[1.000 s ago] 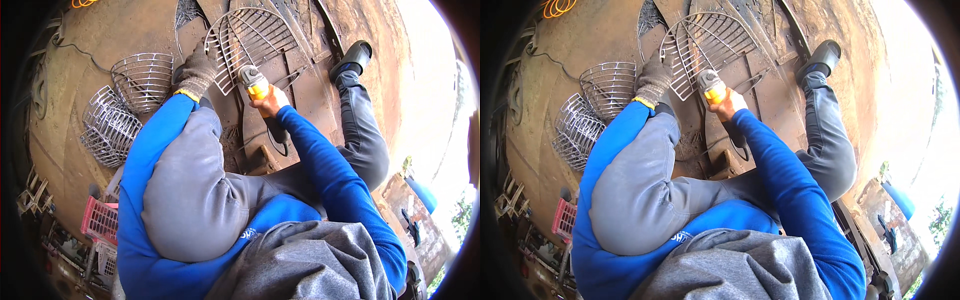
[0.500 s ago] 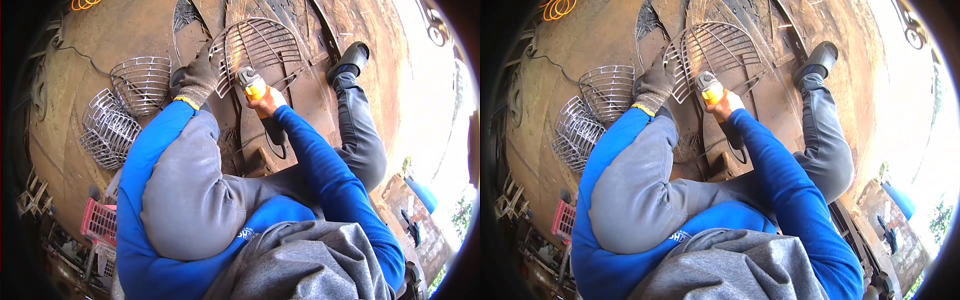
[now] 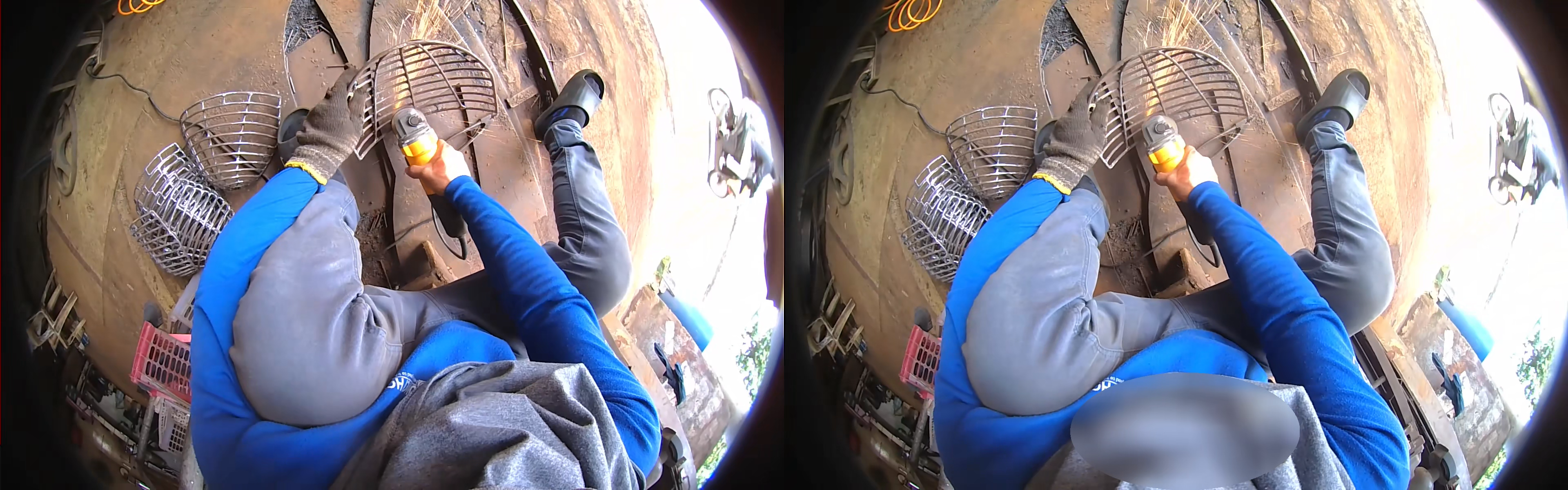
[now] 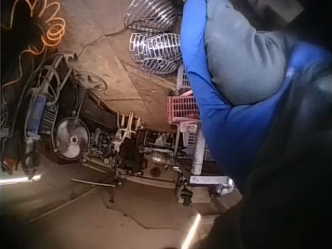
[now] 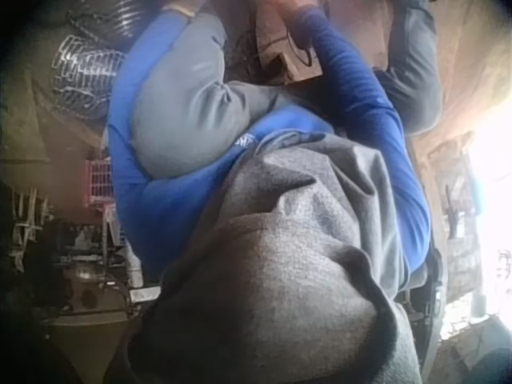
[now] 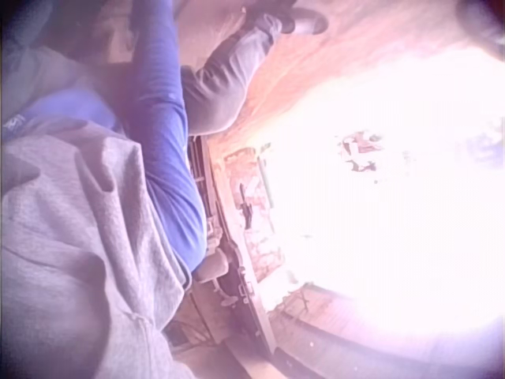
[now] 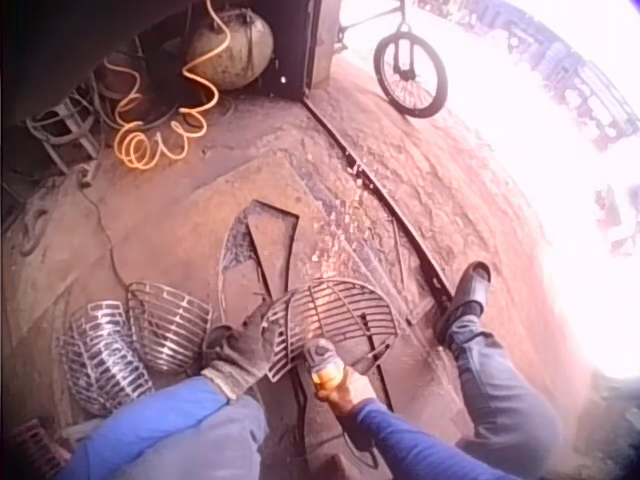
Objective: The person uses an angle grinder to smooth or cut metal wire cages and uses pliers to manipulate the wires while sitting on the floor.
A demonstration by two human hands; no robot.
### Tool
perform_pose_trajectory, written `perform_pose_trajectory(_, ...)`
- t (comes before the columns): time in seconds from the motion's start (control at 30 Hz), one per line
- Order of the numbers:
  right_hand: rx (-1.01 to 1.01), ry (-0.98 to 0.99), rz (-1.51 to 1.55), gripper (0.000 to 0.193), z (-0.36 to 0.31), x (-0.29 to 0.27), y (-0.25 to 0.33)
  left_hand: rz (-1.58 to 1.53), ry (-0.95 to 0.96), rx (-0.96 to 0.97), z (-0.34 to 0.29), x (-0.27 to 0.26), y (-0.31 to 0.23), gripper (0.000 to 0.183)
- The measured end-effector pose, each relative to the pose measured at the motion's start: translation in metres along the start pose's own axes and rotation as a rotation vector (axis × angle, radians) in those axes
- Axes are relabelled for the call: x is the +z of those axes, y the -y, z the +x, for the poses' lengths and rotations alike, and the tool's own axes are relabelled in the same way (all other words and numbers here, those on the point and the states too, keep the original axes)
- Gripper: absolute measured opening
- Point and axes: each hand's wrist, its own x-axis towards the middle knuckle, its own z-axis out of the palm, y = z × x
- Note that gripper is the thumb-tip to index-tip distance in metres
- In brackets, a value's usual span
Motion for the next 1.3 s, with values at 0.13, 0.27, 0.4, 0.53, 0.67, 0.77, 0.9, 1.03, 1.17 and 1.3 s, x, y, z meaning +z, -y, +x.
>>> perform_pose_trajectory(0.13,0.019,0.020,-0.010,0.068,0.000,0.001,-0.004,-0.006,-0.028,0.022,0.002,0.002,-0.002,0.048)
perform_pose_trajectory(0.27,-0.032,0.109,0.036,0.067,0.005,0.000,-0.009,0.000,-0.045,0.019,0.002,0.002,-0.002,0.046)
perform_pose_trajectory(0.4,-0.021,0.121,0.047,0.069,0.008,0.003,-0.021,0.005,-0.027,-0.009,0.004,0.003,-0.004,0.046)
perform_pose_trajectory(0.53,0.023,0.123,0.046,0.070,0.005,0.001,-0.020,-0.017,-0.016,-0.016,0.002,-0.002,-0.006,0.048)
perform_pose_trajectory(0.67,-0.026,0.131,0.051,0.069,0.002,-0.005,-0.011,0.004,-0.034,-0.003,0.005,0.008,0.005,0.049)
perform_pose_trajectory(0.77,-0.047,0.189,0.013,0.069,0.004,-0.003,-0.014,-0.018,-0.029,0.002,0.007,0.007,0.001,0.050)
perform_pose_trajectory(0.9,-0.106,0.283,0.135,0.060,0.005,-0.003,-0.015,0.009,-0.049,0.089,0.003,0.004,-0.003,0.050)
perform_pose_trajectory(1.03,-0.173,0.312,0.279,0.055,0.005,-0.004,-0.016,0.059,-0.019,0.074,0.002,0.002,-0.015,0.049)
perform_pose_trajectory(1.17,-0.079,0.294,0.156,0.059,0.007,-0.007,-0.009,0.033,-0.069,0.140,0.003,0.010,-0.006,0.046)
perform_pose_trajectory(1.3,-0.022,0.243,-0.003,0.063,-0.001,-0.016,0.009,0.027,-0.060,0.132,0.000,0.010,-0.005,0.042)
